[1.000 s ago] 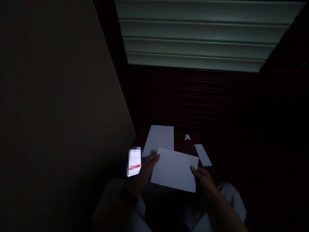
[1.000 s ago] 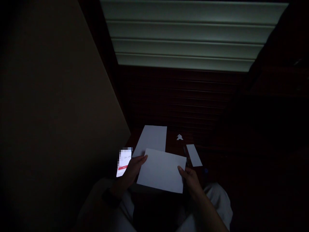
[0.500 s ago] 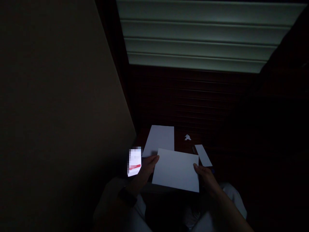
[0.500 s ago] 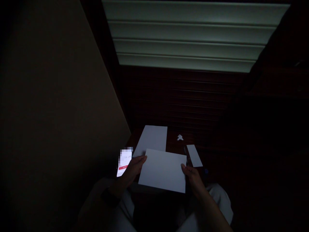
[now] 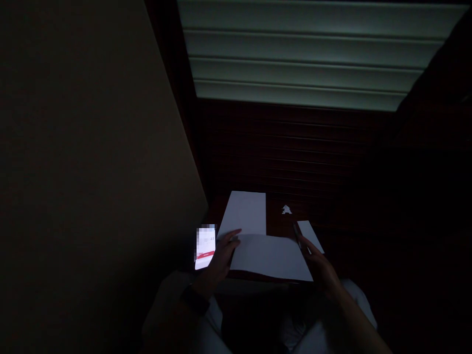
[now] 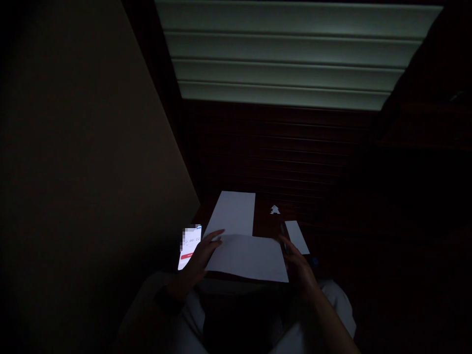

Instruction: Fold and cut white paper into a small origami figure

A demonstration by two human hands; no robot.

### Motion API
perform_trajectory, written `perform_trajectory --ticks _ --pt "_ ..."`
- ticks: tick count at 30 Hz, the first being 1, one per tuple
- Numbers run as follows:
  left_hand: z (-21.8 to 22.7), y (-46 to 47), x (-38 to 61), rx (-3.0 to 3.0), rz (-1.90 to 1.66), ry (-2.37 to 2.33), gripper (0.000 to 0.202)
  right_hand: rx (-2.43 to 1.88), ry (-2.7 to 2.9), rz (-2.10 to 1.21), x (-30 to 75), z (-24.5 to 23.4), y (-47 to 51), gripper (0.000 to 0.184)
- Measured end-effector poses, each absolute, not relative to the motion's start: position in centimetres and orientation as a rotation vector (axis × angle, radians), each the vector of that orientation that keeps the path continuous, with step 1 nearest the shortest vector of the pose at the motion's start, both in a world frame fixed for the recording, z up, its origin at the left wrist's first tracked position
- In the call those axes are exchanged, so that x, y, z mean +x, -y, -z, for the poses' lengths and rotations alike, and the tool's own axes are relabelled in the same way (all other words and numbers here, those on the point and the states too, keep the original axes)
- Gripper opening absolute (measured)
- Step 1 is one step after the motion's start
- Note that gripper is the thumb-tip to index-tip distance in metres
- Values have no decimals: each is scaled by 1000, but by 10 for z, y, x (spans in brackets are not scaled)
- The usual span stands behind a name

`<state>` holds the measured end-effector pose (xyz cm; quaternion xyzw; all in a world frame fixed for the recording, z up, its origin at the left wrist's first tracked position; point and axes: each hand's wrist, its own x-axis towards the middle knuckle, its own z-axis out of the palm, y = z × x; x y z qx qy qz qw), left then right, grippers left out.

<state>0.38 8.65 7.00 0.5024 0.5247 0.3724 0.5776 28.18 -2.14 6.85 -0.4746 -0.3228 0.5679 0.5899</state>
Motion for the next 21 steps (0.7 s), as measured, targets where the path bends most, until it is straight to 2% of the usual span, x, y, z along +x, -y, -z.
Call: perform_trajectory --ticks 2,5,9,12,15,21 --pt "-67 -87 1 1107 -800 -1172 26 -1106 832 -1366 286 -70 22 55" --pt "-65 -87 -1 876 -771 -945 26 -1193 840 -1373 291 -68 21 53" --pt "-70 -82 -3 725 -674 -708 27 -1498 839 -1181 297 -56 16 30" --pt "-70 -78 -4 950 -558 -894 30 -1622 890 -1046 299 -50 10 43" --pt "-63 -77 -4 1267 -466 -1148 35 -1628 936 -1014 296 -49 6 45" --pt "-34 -65 -3 1339 -625 -1277 42 -1759 1163 -775 283 -50 -21 47"
